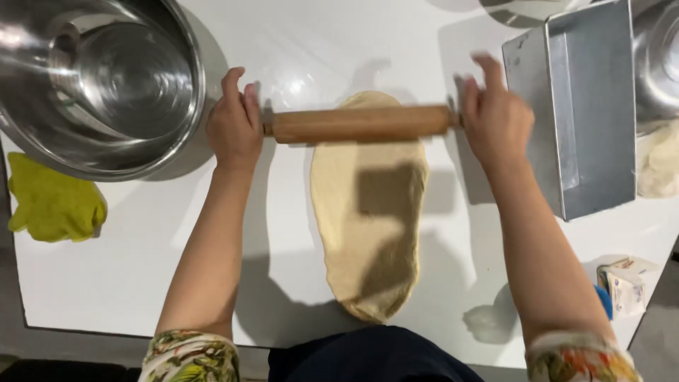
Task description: Rolling out a piece of dough on a table using a wooden rolling pin.
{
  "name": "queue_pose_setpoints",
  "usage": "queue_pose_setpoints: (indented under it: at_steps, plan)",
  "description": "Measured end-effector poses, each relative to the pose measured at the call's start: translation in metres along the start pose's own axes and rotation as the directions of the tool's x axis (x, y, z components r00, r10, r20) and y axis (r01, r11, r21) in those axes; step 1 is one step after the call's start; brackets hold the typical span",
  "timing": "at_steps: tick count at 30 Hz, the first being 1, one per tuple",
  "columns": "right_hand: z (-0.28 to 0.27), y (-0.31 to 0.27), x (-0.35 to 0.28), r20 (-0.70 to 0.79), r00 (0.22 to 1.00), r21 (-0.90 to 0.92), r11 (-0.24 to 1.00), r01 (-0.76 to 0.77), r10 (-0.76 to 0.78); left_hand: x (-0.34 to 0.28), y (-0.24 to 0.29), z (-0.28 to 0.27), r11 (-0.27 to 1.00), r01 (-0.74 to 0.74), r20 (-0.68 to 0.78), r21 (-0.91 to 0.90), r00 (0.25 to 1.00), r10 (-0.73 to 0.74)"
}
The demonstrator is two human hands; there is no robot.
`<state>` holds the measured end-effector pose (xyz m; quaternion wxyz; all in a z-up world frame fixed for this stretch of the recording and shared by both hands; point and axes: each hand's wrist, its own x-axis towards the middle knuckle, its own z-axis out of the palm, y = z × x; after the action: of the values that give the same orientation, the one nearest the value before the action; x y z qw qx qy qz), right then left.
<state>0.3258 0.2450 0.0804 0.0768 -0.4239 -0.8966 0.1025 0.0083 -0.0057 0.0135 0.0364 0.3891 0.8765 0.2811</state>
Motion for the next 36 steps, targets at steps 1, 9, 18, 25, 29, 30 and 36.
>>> queue_pose_setpoints:
  at_steps: [1, 9, 18, 25, 29, 30, 36]
  plan:
    - [-0.002, 0.007, -0.035, 0.008, 1.000, 0.000, 1.000, -0.009, 0.009, -0.005, 0.012, -0.005, 1.000, 0.000, 0.012, 0.000, 1.000, 0.000]
    - [0.070, 0.042, -0.217, 0.028, 0.919, 0.034, 0.918, -0.394, 0.394, -0.020, 0.061, 0.031, 0.864, -0.503, 0.186, -0.025, 0.847, 0.498]
    - [0.056, 0.071, -0.127, -0.323, 0.941, 0.119, 0.991, -0.063, 0.099, 0.050, 0.075, 0.078, 0.848, -0.530, 0.087, 0.018, 0.845, 0.527]
    - [0.059, 0.074, -0.091, -0.302, 0.931, 0.159, 0.974, -0.162, 0.204, 0.074, 0.080, 0.092, 0.856, -0.510, 0.068, 0.082, 0.860, 0.506]
    - [0.067, 0.085, -0.081, -0.359, 0.913, 0.125, 0.980, -0.157, 0.192, 0.080, 0.082, 0.100, 0.854, -0.513, 0.033, 0.085, 0.858, 0.512]
    - [0.067, 0.085, -0.078, -0.366, 0.911, 0.123, 0.980, -0.153, 0.188, 0.081, 0.082, 0.101, 0.859, -0.505, 0.026, 0.087, 0.863, 0.504]
    - [0.067, 0.083, -0.067, -0.301, 0.925, 0.066, 0.973, -0.222, 0.232, 0.098, 0.068, 0.122, 0.845, -0.504, -0.032, 0.179, 0.855, 0.517]
